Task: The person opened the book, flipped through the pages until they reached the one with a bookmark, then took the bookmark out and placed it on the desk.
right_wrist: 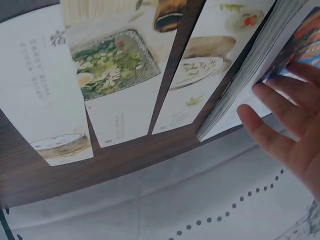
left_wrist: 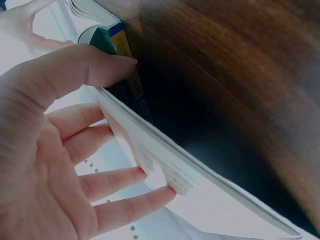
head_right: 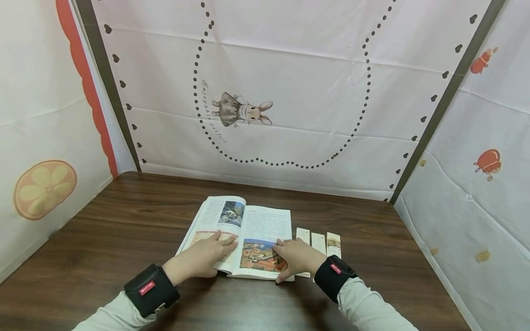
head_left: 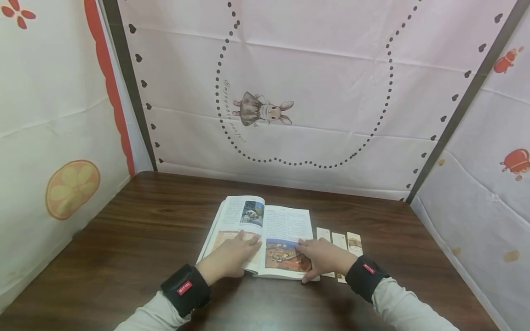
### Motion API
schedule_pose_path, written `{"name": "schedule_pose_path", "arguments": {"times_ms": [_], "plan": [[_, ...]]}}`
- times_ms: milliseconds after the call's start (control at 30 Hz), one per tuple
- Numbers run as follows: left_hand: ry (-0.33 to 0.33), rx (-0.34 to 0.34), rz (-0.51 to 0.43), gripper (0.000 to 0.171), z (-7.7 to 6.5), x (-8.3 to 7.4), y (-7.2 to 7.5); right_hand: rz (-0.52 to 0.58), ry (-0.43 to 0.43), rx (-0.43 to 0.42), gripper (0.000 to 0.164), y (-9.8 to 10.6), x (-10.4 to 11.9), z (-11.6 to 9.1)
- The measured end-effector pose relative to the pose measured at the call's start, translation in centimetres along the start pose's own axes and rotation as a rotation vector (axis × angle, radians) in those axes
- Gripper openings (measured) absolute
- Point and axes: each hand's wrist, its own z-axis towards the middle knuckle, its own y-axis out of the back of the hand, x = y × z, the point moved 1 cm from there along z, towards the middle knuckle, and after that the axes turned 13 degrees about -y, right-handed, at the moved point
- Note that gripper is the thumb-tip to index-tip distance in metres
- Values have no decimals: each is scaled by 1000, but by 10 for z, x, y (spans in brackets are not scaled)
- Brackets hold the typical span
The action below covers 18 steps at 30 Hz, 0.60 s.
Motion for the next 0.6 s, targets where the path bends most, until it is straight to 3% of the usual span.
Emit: {"name": "schedule_pose_path", "arguments": {"times_ms": [167,300,400,600], "plan": [[-35,-15,-11,75,0,4,0,55,27,52,69,3,-7,0],[-32,-25,-71,78,0,5,0,96,68,31,35,6,-8,0],[-19,-45,-92,80,1,4,0,33,98,-82,18,9,-6,1],[50,-128,-119,68,9,-1,-3,-168,125,-369,17,19,-1,1]]}}
